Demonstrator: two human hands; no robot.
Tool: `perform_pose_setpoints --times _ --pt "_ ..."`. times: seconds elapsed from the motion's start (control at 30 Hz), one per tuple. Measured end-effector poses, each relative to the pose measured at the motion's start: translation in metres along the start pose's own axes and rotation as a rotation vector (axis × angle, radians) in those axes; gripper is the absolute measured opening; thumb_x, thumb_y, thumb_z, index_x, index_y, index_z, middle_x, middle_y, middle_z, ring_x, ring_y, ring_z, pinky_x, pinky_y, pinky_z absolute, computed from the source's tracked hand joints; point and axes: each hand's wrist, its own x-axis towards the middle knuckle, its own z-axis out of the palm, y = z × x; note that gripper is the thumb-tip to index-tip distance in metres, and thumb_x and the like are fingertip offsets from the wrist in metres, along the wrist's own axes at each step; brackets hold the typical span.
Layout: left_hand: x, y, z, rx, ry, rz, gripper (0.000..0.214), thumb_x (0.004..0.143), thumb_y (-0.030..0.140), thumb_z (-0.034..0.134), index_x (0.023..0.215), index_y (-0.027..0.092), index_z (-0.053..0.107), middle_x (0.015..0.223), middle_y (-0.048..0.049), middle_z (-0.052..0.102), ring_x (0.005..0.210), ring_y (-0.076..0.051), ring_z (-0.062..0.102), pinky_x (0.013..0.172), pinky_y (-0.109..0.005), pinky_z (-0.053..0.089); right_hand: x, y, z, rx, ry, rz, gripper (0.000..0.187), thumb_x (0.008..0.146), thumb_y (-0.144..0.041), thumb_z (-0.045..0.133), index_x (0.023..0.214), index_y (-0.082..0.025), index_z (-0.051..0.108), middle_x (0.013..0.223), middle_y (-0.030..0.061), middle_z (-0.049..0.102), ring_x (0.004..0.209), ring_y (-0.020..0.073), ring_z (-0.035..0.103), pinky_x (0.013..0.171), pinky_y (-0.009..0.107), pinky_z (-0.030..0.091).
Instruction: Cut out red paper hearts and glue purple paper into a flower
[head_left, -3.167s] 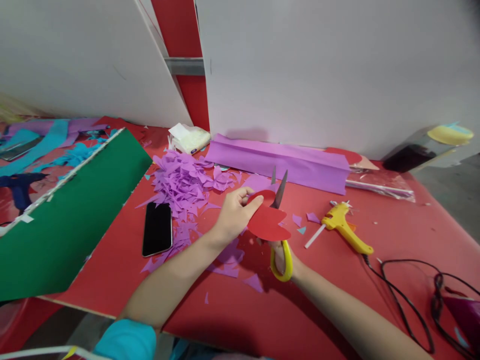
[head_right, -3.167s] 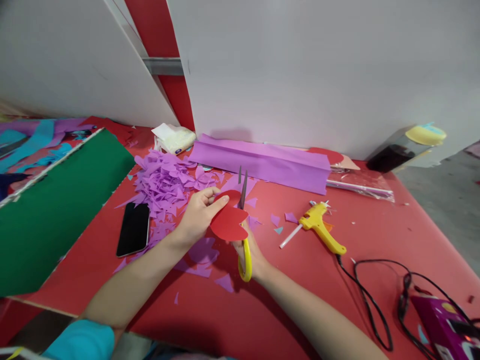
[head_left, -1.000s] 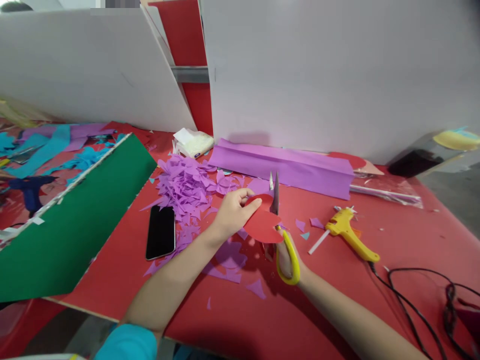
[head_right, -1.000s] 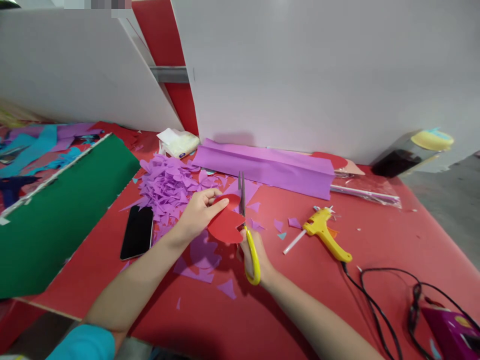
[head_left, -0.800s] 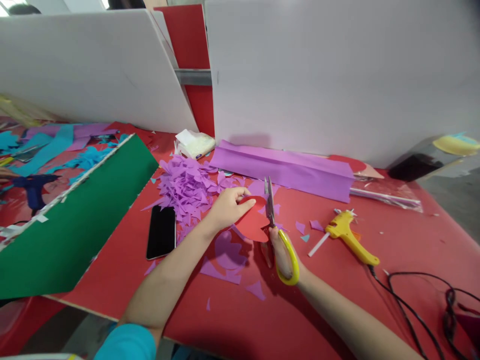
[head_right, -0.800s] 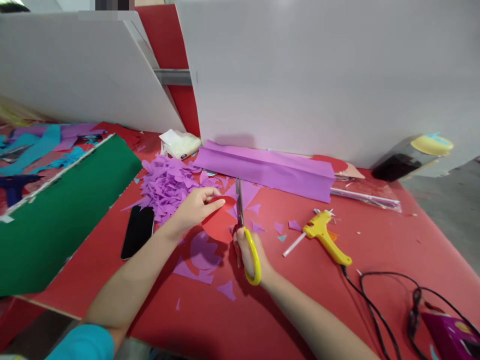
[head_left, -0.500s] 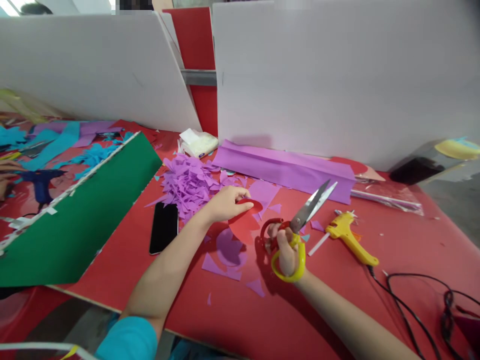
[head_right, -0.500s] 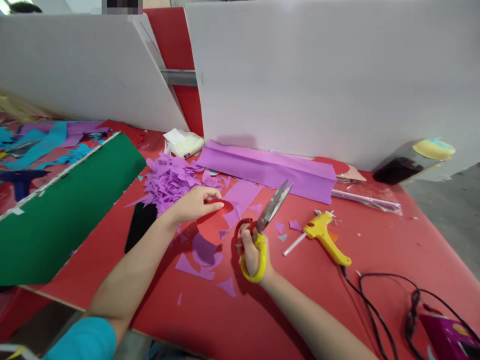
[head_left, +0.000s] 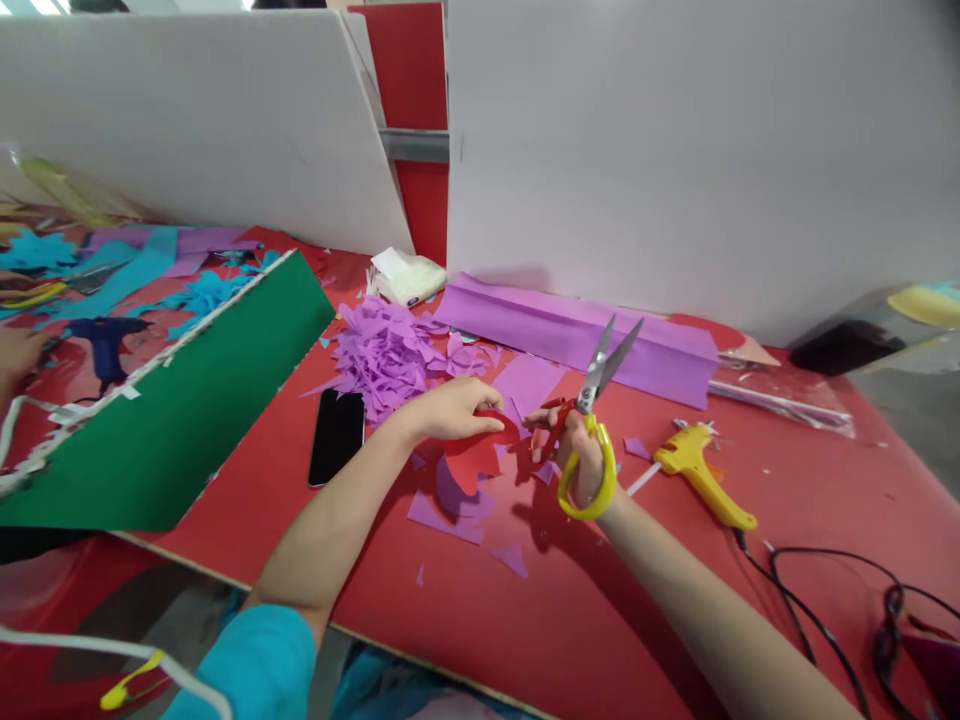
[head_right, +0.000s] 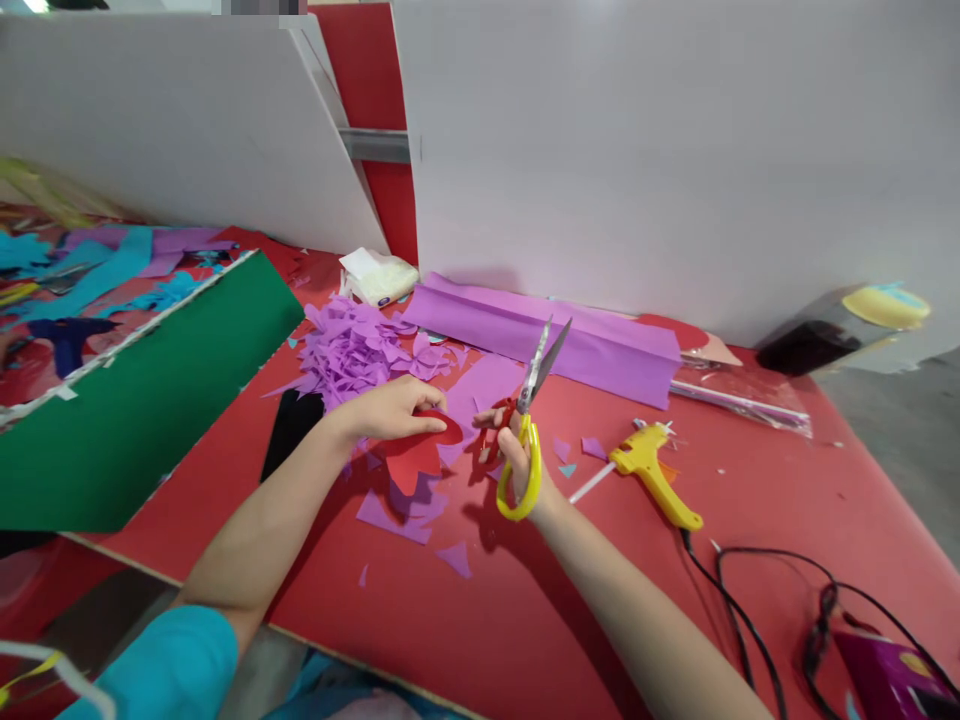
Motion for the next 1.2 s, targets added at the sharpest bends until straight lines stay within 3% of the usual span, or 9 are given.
perform_pose_setpoints --times 0.17,0.23,0.33,0.47,0.57,0.67,0.8,1.03,1.2 --pt "-0.005 -0.001 -0.001 0.008 0.035 -0.025 0.012 0.073 0.021 0.055 0.062 0.017 0.057 0.049 0.0052 0.042 0.048 -0.009 0.035 0.049 -0.021 0.023 0.007 -0.023 0.007 -0.163 -0.053 -0.016 0.032 0.064 -0.038 0.067 0.073 -0.022 0.040 0.084 0.0028 0.058 0.067 0.0150 0.056 0.060 0.031 0.047" --pt "-0.007 0.000 -0.001 -0.010 0.078 -0.027 0.004 0.072 0.019 0.056 0.072 0.018 0.060 0.048 0.0063 0.041 0.047 -0.010 0.036 0.049 -0.021 0.024 0.009 -0.024 0.012 -0.245 -0.026 -0.031 0.031 0.064 -0.033 0.067 0.071 -0.022 0.038 0.080 0.0016 0.058 0.068 0.0154 0.057 0.065 0.033 0.046" --pt "-0.010 0.002 -0.001 -0.031 0.120 -0.021 0.015 0.072 0.017 0.057 0.086 0.020 0.061 0.047 0.0074 0.039 0.047 -0.011 0.037 0.049 -0.021 0.025 0.009 -0.021 0.019 -0.323 -0.002 -0.045 0.031 0.062 -0.031 0.067 0.070 -0.022 0.038 0.078 0.0012 0.060 0.070 0.0159 0.057 0.071 0.035 0.046" --pt "-0.010 0.003 0.001 0.011 0.116 -0.016 0.020 0.075 0.020 0.057 0.094 0.020 0.061 0.051 0.0059 0.043 0.052 -0.012 0.043 0.054 -0.022 0.030 0.010 -0.019 0.026 -0.261 0.007 -0.031 0.028 0.062 -0.028 0.064 0.071 -0.023 0.038 0.064 -0.0029 0.054 0.060 0.0138 0.053 0.061 0.031 0.045" --pt "-0.008 0.002 0.005 -0.002 0.155 -0.019 0.025 0.078 0.022 0.054 0.102 0.020 0.060 0.066 0.0011 0.057 0.063 -0.014 0.052 0.062 -0.023 0.035 0.013 -0.018 0.027 -0.221 0.053 -0.077 0.027 0.062 -0.026 0.063 0.071 -0.023 0.037 0.061 -0.0044 0.049 0.057 0.0131 0.052 0.058 0.029 0.044" --pt "-0.004 0.000 0.009 -0.025 0.193 0.005 0.017 0.081 0.022 0.050 0.090 0.018 0.063 0.078 -0.0028 0.064 0.072 -0.015 0.056 0.066 -0.024 0.038 0.016 -0.017 0.025 -0.260 0.086 -0.128 0.027 0.063 -0.026 0.063 0.070 -0.023 0.037 0.063 -0.0040 0.048 0.059 0.0133 0.052 0.061 0.029 0.045" --pt "-0.001 0.000 0.013 -0.011 0.246 0.005 0.021 0.083 0.023 0.045 0.074 0.017 0.063 0.067 -0.0008 0.062 0.062 -0.013 0.054 0.059 -0.022 0.037 0.018 -0.014 0.020 -0.343 0.087 -0.134 0.024 0.066 -0.026 0.061 0.073 -0.023 0.038 0.064 -0.0035 0.049 0.059 0.0136 0.053 0.062 0.030 0.046" --pt "0.000 0.007 0.012 -0.066 0.166 -0.072 0.020 0.083 0.021 0.046 0.081 0.015 0.066 0.078 -0.0021 0.067 0.071 -0.013 0.058 0.065 -0.022 0.040 0.015 -0.008 0.015 -0.427 0.128 -0.185 0.024 0.066 -0.027 0.061 0.073 -0.022 0.039 0.064 -0.0028 0.051 0.060 0.0145 0.054 0.063 0.031 0.047" --pt "0.003 0.008 0.018 -0.074 0.166 -0.125 0.015 0.077 0.021 0.054 0.078 0.014 0.068 0.069 -0.0022 0.067 0.062 -0.013 0.058 0.058 -0.022 0.040 0.012 -0.005 0.013 -0.442 0.124 -0.208 0.021 0.067 -0.029 0.060 0.071 -0.022 0.040 0.063 -0.0029 0.048 0.059 0.0142 0.053 0.062 0.031 0.046"
